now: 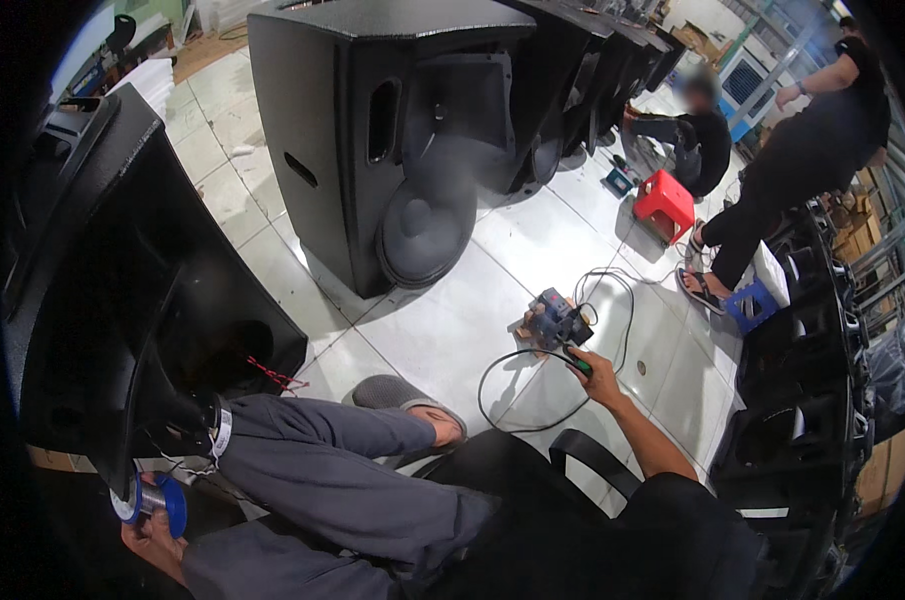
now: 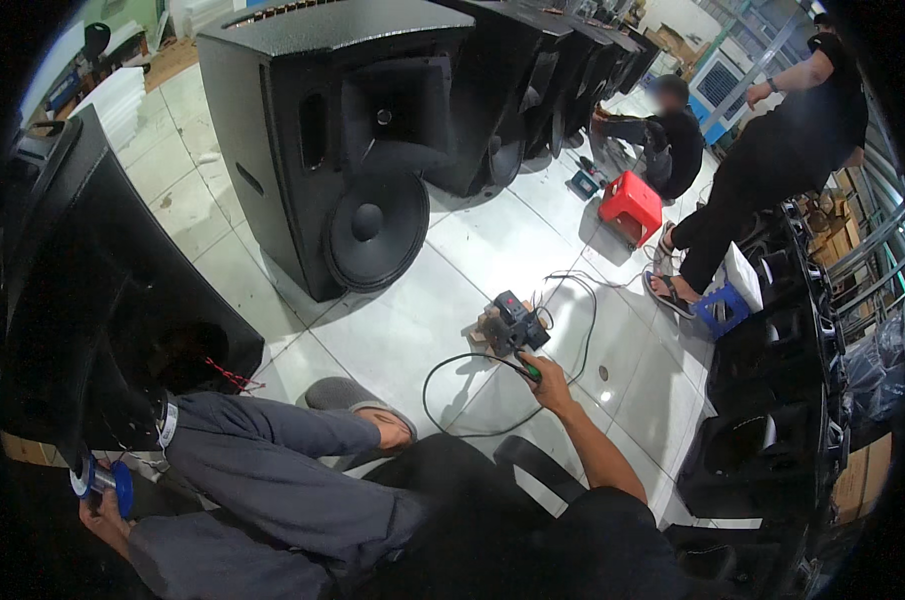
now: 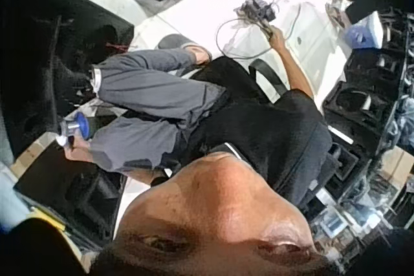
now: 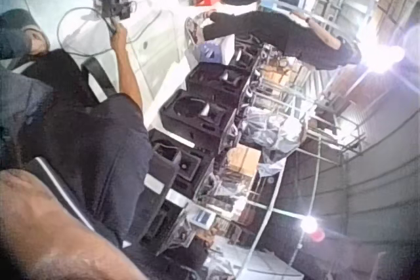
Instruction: The person strips and twists speaker wires, then solders them to terminals on the back of a speaker driver. The person repeats the process for a second speaker, using a soldering iron and solder wire.
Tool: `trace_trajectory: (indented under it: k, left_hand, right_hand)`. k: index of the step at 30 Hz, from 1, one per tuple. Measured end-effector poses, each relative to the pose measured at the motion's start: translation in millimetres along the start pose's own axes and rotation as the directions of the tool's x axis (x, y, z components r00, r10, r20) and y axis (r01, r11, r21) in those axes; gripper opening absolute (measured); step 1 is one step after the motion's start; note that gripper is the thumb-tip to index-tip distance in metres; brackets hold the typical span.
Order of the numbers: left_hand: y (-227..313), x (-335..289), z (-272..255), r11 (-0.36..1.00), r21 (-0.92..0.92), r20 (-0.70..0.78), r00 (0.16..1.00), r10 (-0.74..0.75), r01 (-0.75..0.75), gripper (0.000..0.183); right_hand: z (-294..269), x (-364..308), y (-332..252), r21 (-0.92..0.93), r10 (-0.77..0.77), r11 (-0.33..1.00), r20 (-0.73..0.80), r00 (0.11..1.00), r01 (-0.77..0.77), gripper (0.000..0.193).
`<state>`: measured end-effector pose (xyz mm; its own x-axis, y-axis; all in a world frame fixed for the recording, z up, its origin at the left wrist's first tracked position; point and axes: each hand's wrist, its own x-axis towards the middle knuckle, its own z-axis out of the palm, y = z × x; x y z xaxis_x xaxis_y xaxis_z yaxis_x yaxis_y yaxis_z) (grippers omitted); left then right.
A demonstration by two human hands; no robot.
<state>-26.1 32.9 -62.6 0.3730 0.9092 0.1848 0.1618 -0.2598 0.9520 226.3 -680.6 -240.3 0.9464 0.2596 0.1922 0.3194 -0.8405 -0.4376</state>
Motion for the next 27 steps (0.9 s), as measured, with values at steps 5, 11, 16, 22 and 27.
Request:
trace_trajectory:
  k: [5,11,16,22,27]
  left_hand:
    - [-25.9,-1.7,5.3,1.000,-0.004,-0.215,0.977,0.016,-0.017,0.048]
    - [-19.8,-26.1,19.0,1.000,-0.003,-0.233,0.972,-0.014,0.014,0.046]
    - [-42.3,-41.5,-0.2,0.997,0.010,-0.287,0.956,-0.066,0.072,0.044]
    - [-86.6,-84.0,-62.9,0.959,0.136,-0.390,0.904,-0.179,0.248,0.043]
    - [-152.3,-138.8,-75.1,0.846,0.102,-0.407,0.798,-0.445,0.524,0.042]
  right_hand:
    - [21.8,-24.7,27.3,-0.167,0.078,0.985,0.251,0.965,-0.037,0.071]
    - [-5.6,-9.3,37.1,-0.388,-0.062,0.860,0.567,0.822,0.332,0.064]
    - [-17.2,24.0,53.0,-0.382,-0.129,0.776,0.684,0.718,0.502,0.062]
    - [-17.4,10.5,28.5,-0.355,-0.041,0.874,0.629,0.776,0.333,0.057]
    - [7.3,69.1,-107.2,-0.148,-0.258,0.939,0.292,0.921,0.310,0.043]
